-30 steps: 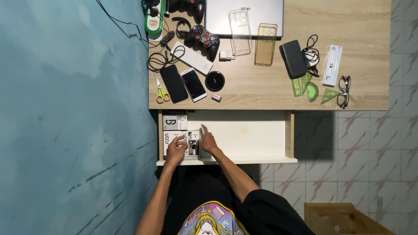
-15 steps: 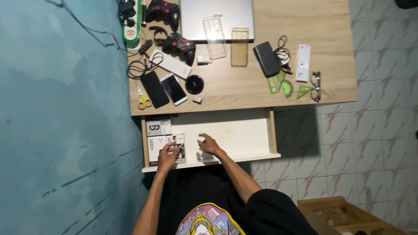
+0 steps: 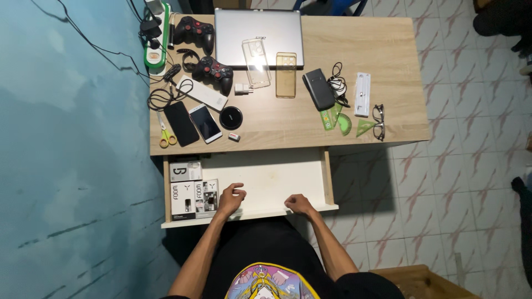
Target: The person organizes a cluttered desk by moving items into a drawer. They handle a wallet, a small white object, a yellow highlighter, a black circular object, a small white box, and several phone cases. They place these items into the drawer and then close it.
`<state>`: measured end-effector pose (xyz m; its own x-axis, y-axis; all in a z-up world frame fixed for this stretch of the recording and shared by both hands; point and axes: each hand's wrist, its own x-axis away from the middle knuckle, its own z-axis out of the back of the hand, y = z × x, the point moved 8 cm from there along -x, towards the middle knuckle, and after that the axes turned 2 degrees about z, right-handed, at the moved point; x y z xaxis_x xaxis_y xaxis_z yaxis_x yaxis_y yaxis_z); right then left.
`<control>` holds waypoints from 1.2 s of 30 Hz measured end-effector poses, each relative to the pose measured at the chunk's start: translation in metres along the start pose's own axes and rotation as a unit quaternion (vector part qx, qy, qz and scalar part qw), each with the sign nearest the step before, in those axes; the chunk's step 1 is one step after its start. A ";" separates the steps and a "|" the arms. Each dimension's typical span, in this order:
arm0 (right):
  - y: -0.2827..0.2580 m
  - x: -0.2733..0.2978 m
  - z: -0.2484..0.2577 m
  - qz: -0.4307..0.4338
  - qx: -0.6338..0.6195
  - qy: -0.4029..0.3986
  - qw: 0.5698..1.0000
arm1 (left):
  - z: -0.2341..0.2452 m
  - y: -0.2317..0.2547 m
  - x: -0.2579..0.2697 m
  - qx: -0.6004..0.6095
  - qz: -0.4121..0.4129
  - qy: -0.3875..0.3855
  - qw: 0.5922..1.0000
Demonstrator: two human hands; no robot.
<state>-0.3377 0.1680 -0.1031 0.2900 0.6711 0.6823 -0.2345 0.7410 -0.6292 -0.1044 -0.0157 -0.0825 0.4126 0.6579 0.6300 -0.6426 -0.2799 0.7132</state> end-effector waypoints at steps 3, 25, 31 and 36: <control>0.002 -0.012 -0.006 -0.002 0.033 -0.055 0.998 | -0.019 0.012 0.004 0.004 0.003 -0.005 1.000; -0.020 -0.033 0.066 0.022 -0.117 0.047 0.992 | -0.013 0.047 0.010 0.051 0.056 0.023 0.997; -0.078 -0.107 0.129 0.080 -0.169 0.163 0.969 | 0.008 0.067 -0.009 0.128 0.052 0.014 0.990; -0.131 -0.175 0.168 0.048 -0.218 0.199 0.954 | 0.043 0.084 -0.043 0.218 0.013 0.018 0.976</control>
<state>-0.5137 -0.0422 -0.0773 0.6360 0.6098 0.4730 0.1048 0.5390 -0.8358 -0.1481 -0.0977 -0.0365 0.3716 0.6695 0.6431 -0.3126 -0.5620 0.7658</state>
